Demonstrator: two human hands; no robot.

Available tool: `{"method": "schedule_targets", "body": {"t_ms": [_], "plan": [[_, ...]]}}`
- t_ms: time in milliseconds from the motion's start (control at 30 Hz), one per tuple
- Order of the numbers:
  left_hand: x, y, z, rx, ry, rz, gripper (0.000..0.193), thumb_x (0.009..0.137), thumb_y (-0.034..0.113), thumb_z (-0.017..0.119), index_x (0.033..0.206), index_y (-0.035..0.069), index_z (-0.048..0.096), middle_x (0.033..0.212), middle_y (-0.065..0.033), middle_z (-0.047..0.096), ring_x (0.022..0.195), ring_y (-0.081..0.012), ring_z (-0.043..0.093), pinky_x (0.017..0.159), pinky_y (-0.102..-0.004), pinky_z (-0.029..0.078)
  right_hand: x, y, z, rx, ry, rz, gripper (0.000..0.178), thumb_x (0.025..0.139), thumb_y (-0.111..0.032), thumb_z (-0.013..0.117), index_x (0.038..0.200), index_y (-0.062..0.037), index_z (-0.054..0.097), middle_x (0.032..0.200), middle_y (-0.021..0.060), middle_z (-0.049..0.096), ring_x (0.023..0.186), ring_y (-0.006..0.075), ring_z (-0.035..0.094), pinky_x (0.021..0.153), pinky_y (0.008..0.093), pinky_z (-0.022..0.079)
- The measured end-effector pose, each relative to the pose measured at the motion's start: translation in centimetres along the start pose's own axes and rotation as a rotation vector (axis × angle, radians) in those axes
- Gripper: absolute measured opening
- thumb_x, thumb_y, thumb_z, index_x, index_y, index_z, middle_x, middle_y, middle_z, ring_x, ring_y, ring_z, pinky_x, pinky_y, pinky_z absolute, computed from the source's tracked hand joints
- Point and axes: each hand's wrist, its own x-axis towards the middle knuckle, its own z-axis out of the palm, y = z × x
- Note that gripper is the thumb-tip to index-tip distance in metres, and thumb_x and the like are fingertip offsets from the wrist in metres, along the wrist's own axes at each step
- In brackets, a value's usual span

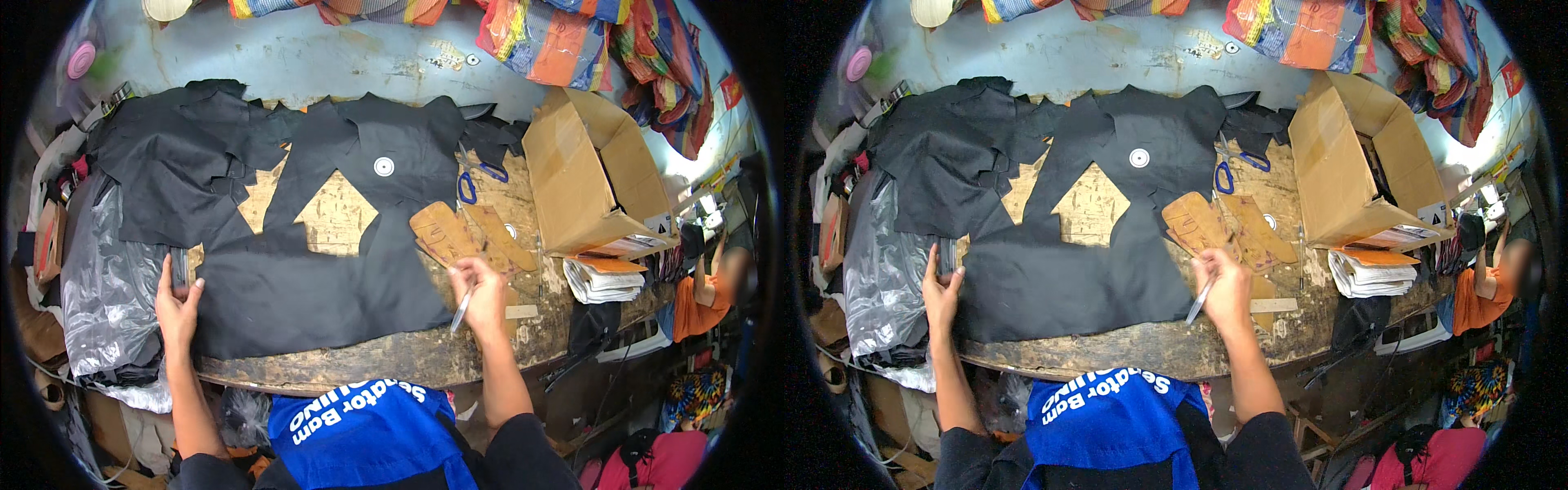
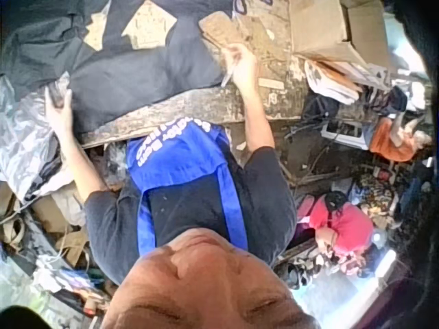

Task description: The person cuts a piece of black fabric using scissors, then lays out and traces cardboard patterns onto the fabric with a pen. The person handles multiple pattern pieces and fabric sections on a cluttered work table.

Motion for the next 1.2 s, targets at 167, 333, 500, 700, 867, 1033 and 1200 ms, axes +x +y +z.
{"method": "schedule_targets", "body": {"t_ms": [167,333,500,700,867,1033,1200], "plan": [[-5.6,2.0,6.6,0.125,-0.083,0.567,0.052,0.074,0.016,0.070,0.120,-0.001,0.052,0.124,-0.0222,0.051,0.117,-0.0342,0.047,0.100,-0.0375,0.035,3.2,4.1,-0.1,-0.285,-0.127,-0.290,0.041,0.062,-0.014,0.078,0.098,-0.0006,0.062,0.096,0.0211,0.063,0.091,0.0331,0.060,0.079,0.0393,0.048],[-11.6,6.0,16.4,0.580,-0.554,0.845,0.084,0.073,0.063,0.057,0.137,0.012,0.037,0.147,-0.0219,0.019,0.138,-0.0387,0.010,0.098,-0.0706,0.010,5.3,4.5,0.0,-0.307,-0.311,-0.220,0.050,0.062,-0.009,0.075,0.108,-0.0017,0.060,0.106,0.0235,0.060,0.102,0.0366,0.056,0.089,0.0396,0.044],[-14.9,7.4,18.8,0.189,-0.948,1.114,0.077,0.080,0.057,0.054,0.136,0.007,0.037,0.142,-0.0195,0.031,0.135,-0.0347,0.021,0.104,-0.0627,0.014,5.2,3.6,-2.4,-0.130,-0.169,-0.151,0.023,0.071,0.000,0.063,0.093,0.0010,0.065,0.087,0.0191,0.065,0.075,0.0334,0.064,0.069,0.0352,0.050],[-10.5,7.5,17.3,-1.254,-1.143,-0.347,0.066,0.091,0.042,0.049,0.140,0.007,0.023,0.125,-0.0197,0.049,0.111,-0.0291,0.053,0.091,-0.0468,0.044,2.1,1.3,-0.9,1.119,-0.500,-0.315,0.026,0.078,-0.027,0.069,0.072,-0.0046,0.058,0.077,0.0122,0.064,0.089,0.0295,0.060,0.081,0.0422,0.047],[-9.7,6.3,16.1,-1.156,-1.220,-0.314,0.050,0.083,0.001,0.061,0.129,0.005,0.041,0.110,-0.0116,0.058,0.094,-0.0213,0.061,0.074,-0.0333,0.054,-1.0,0.2,4.5,0.940,-0.735,-0.244,0.012,0.081,-0.013,0.066,0.090,-0.0060,0.061,0.101,0.0119,0.063,0.104,0.0249,0.056,0.086,0.0394,0.045],[-9.2,3.6,15.8,-0.972,-0.355,-0.100,0.041,0.078,-0.008,0.060,0.118,0.000,0.052,0.096,-0.0124,0.059,0.071,-0.0121,0.059,0.065,-0.0205,0.051,-2.3,2.9,4.5,0.652,-0.305,0.073,0.026,0.079,0.006,0.061,0.104,0.0008,0.057,0.100,0.0100,0.063,0.088,0.0152,0.062,0.074,0.0262,0.050],[-10.8,3.3,16.0,-0.381,-0.150,0.149,0.045,0.074,0.006,0.071,0.116,-0.003,0.057,0.072,-0.0064,0.060,0.054,-0.0097,0.052,0.054,-0.0202,0.044,-5.6,5.0,2.4,0.331,-0.202,-0.080,0.021,0.075,-0.002,0.069,0.094,0.0013,0.061,0.086,0.0119,0.066,0.076,0.0168,0.065,0.068,0.0273,0.052]]}}
